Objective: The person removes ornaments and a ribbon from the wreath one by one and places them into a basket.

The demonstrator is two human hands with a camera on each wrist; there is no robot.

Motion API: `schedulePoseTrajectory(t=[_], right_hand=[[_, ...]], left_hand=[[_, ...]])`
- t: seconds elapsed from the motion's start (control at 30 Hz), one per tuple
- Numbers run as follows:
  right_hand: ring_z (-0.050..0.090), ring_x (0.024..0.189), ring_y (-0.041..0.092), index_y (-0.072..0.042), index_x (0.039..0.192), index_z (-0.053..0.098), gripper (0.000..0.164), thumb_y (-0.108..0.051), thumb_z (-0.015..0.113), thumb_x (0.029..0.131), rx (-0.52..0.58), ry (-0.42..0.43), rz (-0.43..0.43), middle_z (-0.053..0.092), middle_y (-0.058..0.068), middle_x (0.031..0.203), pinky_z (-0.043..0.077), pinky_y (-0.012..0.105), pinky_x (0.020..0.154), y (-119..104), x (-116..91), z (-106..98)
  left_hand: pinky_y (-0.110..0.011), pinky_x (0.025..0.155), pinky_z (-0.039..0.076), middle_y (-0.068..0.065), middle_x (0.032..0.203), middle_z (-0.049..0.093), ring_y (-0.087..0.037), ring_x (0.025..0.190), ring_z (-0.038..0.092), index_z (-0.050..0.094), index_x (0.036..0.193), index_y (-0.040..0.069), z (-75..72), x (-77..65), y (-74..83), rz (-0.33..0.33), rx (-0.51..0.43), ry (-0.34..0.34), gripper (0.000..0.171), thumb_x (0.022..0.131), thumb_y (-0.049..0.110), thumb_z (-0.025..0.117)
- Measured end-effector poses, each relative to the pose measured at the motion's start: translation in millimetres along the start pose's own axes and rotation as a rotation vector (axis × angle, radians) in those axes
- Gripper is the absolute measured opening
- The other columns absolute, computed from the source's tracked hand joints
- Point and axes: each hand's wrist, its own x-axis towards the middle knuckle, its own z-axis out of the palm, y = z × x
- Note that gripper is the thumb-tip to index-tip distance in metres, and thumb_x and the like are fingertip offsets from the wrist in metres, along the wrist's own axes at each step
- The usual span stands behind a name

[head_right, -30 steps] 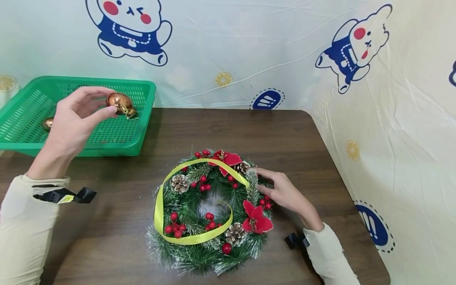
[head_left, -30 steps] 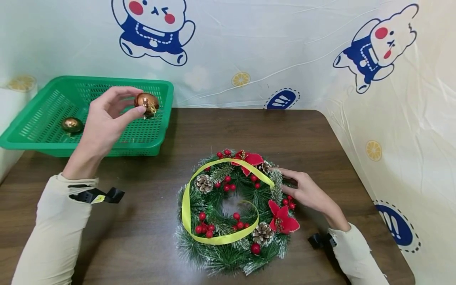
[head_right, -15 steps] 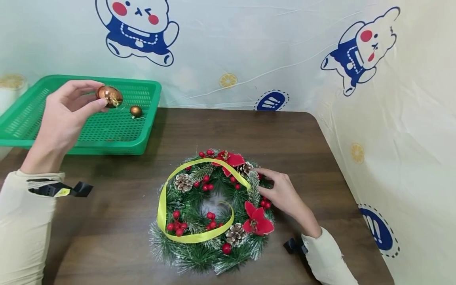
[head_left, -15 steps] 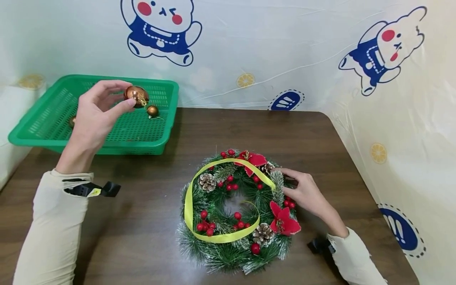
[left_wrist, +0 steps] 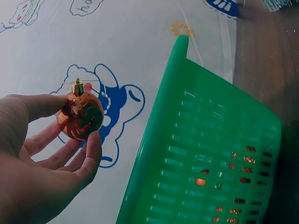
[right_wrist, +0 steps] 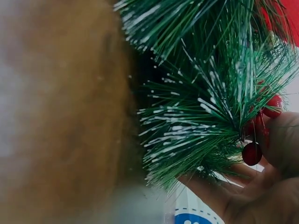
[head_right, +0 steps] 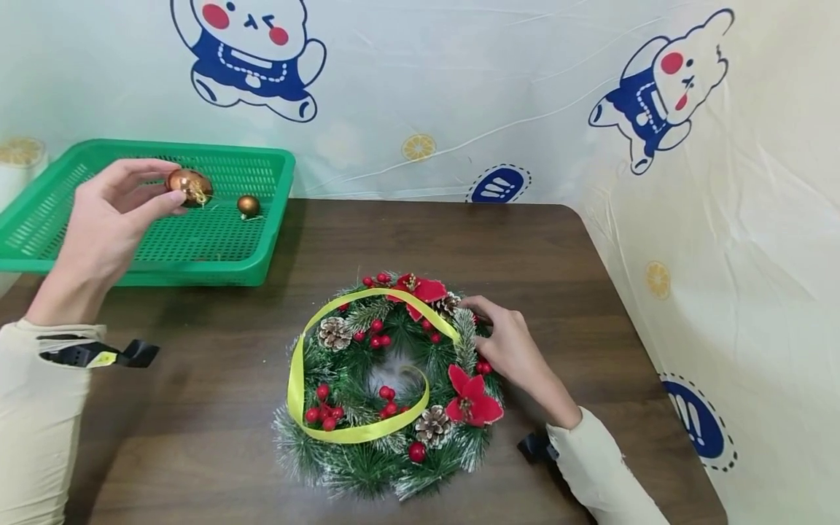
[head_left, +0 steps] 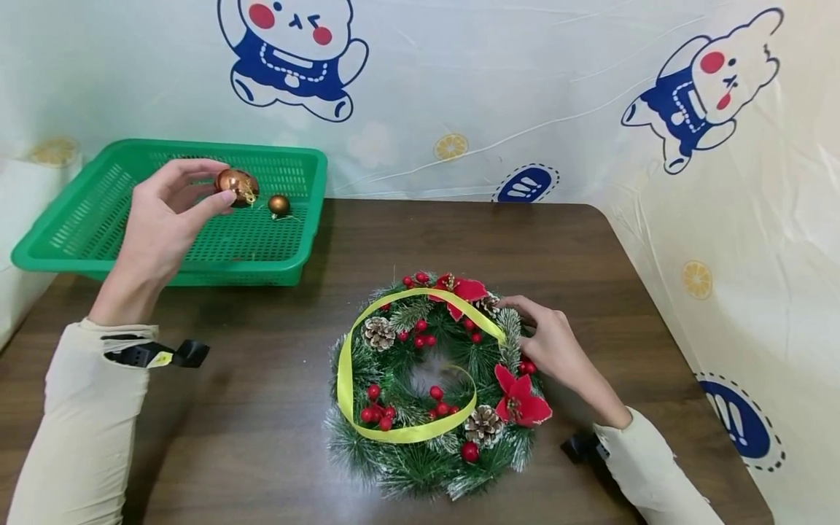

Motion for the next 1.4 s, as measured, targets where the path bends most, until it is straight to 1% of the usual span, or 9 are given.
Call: schedulePoseTrajectory(t=[0.07, 0.17, 0.3, 0.47, 0.6, 0.77, 0.97, 1.23, 1.4], right_hand=[[0.062, 0.081, 0.021, -0.014, 0.128, 0.064, 0.062, 0.019, 0.060, 0.076, -0.009, -0.001, 0.008, 0.067, 0.011, 0.126, 0.055, 0.038, 0.070, -1, 4, 1], [0.042, 0.052, 0.014, -0.015, 0.128, 0.064, 0.062, 0.019, 0.058, 0.077, -0.017, 0.015, 0.043, 0.067, 0.013, 0.124, 0.042, 0.030, 0.052, -3, 10, 4], [0.031, 0.044, 0.011, -0.015, 0.126, 0.066, 0.056, 0.016, 0.060, 0.079, -0.016, 0.081, 0.122, 0.069, 0.016, 0.120, 0.036, 0.028, 0.049, -9, 14, 10], [0.055, 0.060, 0.017, -0.015, 0.124, 0.067, 0.049, 0.008, 0.067, 0.081, -0.031, 0.166, 0.196, 0.071, 0.015, 0.116, 0.045, 0.035, 0.065, -15, 15, 15], [0.068, 0.089, 0.025, -0.013, 0.127, 0.064, 0.043, 0.001, 0.067, 0.087, 0.005, 0.141, 0.182, 0.069, 0.017, 0.120, 0.054, 0.041, 0.076, -13, 12, 13], [0.060, 0.122, 0.026, -0.014, 0.138, 0.057, 0.039, -0.020, 0.060, 0.100, 0.137, -0.003, 0.125, 0.061, 0.011, 0.135, 0.050, 0.049, 0.098, 0, 4, 4], [0.039, 0.142, 0.026, -0.025, 0.153, 0.040, 0.050, -0.040, 0.046, 0.106, 0.234, -0.225, 0.122, 0.041, 0.002, 0.155, 0.035, 0.056, 0.111, 17, -8, -8], [0.036, 0.144, 0.024, -0.031, 0.154, 0.038, 0.050, -0.040, 0.047, 0.105, 0.249, -0.247, 0.109, 0.039, -0.001, 0.157, 0.033, 0.056, 0.113, 21, -7, -9], [0.038, 0.143, 0.023, -0.033, 0.152, 0.040, 0.050, -0.042, 0.049, 0.104, 0.231, -0.225, 0.119, 0.041, -0.001, 0.155, 0.034, 0.057, 0.112, 20, -7, -8]], left_hand=[[-0.014, 0.076, 0.055, -0.011, 0.129, 0.058, -0.023, 0.110, 0.057, 0.062, 0.127, -0.002, -1.9, -0.7, -1.3, -0.003, -0.024, 0.002, 0.038, 0.089, -0.002, 0.070], [-0.014, 0.076, 0.055, -0.010, 0.129, 0.058, -0.022, 0.109, 0.058, 0.062, 0.127, -0.002, -5.0, -0.6, -3.0, -0.009, -0.018, 0.005, 0.039, 0.089, -0.002, 0.070], [-0.014, 0.076, 0.054, -0.009, 0.129, 0.059, -0.020, 0.109, 0.058, 0.062, 0.127, -0.001, -13.1, 0.6, -4.9, -0.017, -0.019, 0.023, 0.039, 0.089, -0.002, 0.070], [-0.016, 0.074, 0.056, -0.011, 0.126, 0.061, -0.020, 0.104, 0.062, 0.062, 0.126, -0.003, -27.5, 1.2, -9.6, -0.045, -0.124, 0.057, 0.039, 0.088, -0.006, 0.071], [-0.019, 0.074, 0.057, -0.010, 0.122, 0.062, -0.019, 0.099, 0.065, 0.061, 0.126, -0.006, -37.8, 2.0, -14.5, -0.073, -0.185, 0.063, 0.040, 0.087, -0.009, 0.070], [-0.021, 0.073, 0.058, -0.010, 0.119, 0.064, -0.018, 0.092, 0.069, 0.059, 0.127, -0.009, -51.2, 3.3, -16.8, -0.090, -0.237, 0.068, 0.041, 0.087, -0.012, 0.068], [-0.023, 0.071, 0.058, -0.010, 0.116, 0.065, -0.018, 0.086, 0.071, 0.059, 0.127, -0.009, -64.5, 1.9, -19.5, -0.120, -0.277, 0.091, 0.042, 0.086, -0.014, 0.068], [-0.017, 0.069, 0.056, -0.003, 0.115, 0.063, -0.010, 0.090, 0.070, 0.061, 0.128, -0.001, -73.4, -0.7, -26.5, -0.204, -0.149, 0.093, 0.042, 0.087, -0.007, 0.071], [-0.011, 0.068, 0.053, 0.008, 0.115, 0.062, 0.000, 0.093, 0.066, 0.062, 0.130, 0.014, -73.9, 0.5, -29.3, -0.247, 0.160, 0.057, 0.042, 0.090, 0.005, 0.072]])
